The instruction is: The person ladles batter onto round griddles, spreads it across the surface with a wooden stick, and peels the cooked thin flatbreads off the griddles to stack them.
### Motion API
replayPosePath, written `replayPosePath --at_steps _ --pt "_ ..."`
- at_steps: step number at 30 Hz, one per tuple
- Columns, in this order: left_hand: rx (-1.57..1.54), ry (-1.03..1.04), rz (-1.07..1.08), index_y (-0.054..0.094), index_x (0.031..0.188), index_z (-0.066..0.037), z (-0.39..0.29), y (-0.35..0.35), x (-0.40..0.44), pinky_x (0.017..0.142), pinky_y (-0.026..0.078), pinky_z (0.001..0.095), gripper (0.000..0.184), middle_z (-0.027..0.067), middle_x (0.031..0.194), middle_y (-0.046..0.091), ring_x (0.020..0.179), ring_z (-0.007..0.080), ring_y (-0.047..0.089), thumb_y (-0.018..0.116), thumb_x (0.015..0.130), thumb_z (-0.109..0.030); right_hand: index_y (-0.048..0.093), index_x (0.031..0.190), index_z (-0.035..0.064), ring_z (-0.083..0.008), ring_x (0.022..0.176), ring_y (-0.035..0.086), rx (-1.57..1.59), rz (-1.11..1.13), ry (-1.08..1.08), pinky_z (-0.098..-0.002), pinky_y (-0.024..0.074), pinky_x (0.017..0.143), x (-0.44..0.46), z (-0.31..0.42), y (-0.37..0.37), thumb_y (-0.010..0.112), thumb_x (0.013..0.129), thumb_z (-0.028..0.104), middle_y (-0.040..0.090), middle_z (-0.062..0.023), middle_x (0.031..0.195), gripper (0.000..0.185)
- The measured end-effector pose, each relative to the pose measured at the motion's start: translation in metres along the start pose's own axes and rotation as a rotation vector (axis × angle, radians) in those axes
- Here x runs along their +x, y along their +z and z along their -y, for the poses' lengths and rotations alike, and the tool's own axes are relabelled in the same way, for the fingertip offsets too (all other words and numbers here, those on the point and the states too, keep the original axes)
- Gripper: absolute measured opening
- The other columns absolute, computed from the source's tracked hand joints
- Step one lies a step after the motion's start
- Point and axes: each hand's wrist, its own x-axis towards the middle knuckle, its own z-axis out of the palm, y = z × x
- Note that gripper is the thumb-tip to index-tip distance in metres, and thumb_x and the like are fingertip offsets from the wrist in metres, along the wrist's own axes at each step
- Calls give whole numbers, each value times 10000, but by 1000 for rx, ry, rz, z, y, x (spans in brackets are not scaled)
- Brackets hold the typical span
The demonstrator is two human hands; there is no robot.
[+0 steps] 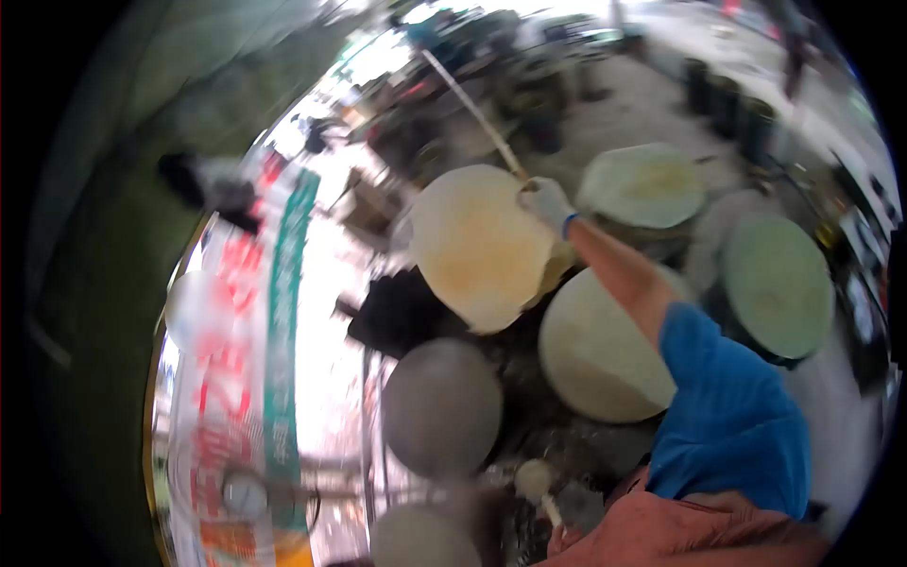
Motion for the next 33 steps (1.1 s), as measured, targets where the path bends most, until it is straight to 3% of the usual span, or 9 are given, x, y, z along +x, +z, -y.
replayPosePath --at_steps 7,10,11,15,20,23,27,30,33 --pt "-15 75 26 438 908 -103 5 106 38 336 252 208 258 -32 570 328 411 59 300 480 949 -354 616 1063 39 -171 830 572 476 -319 148 -325 486 754 19 -166 -273 531 882 181 624 -60 948 245" --pt "-48 127 42 452 939 -99 14 125 48 339 257 208 257 -30 578 335 415 60 304 476 950 -355 648 1071 139 -196 690 619 114 -638 624 -369 487 629 -8 -204 -338 560 785 209 668 -51 822 307" --pt "-65 137 48 457 950 -98 18 131 51 340 258 208 258 -30 581 337 416 61 305 475 950 -355 657 1042 105 -255 750 650 -106 -733 446 -393 488 665 -8 -285 -352 567 778 231 685 -105 822 306" --pt "-124 202 59 475 991 -93 30 140 54 344 264 208 266 -28 591 346 422 62 310 471 951 -356 643 1067 39 -384 945 621 -320 -736 899 -455 471 761 -19 -336 -368 574 792 347 665 -202 968 419" --pt "-244 225 126 499 1042 -86 49 111 41 349 272 208 287 -26 605 358 429 64 317 466 953 -357 601 1030 -14 -407 903 614 -709 -691 783 -475 475 739 -21 -333 -368 564 839 345 641 -237 969 409" --pt "-373 219 343 513 1073 -83 68 58 30 352 277 208 304 -25 613 365 433 66 321 462 954 -358 603 1018 3 -406 910 609 -943 -553 598 -475 473 739 -29 -354 -352 556 852 341 642 -227 967 380" --pt "-308 165 912 532 1114 -77 93 -26 47 357 283 207 331 -24 623 374 439 67 326 458 955 -359 605 1001 26 -403 919 603 -797 -270 -58 -475 471 740 -28 -329 -277 547 868 336 643 -215 966 343" --pt "-439 258 612 465 1182 -107 89 -20 -7 368 264 192 309 -29 678 386 471 48 322 441 970 -331 611 985 40 -361 997 597 -958 247 132 -455 478 827 -92 -122 -108 534 879 381 610 -203 1100 366" --pt "-478 195 431 459 1057 -136 64 -45 -39 358 235 181 214 -33 637 361 449 43 297 449 970 -331 622 964 112 -339 853 617 -641 504 -280 -435 492 721 -194 -83 53 560 859 307 629 -155 957 230"
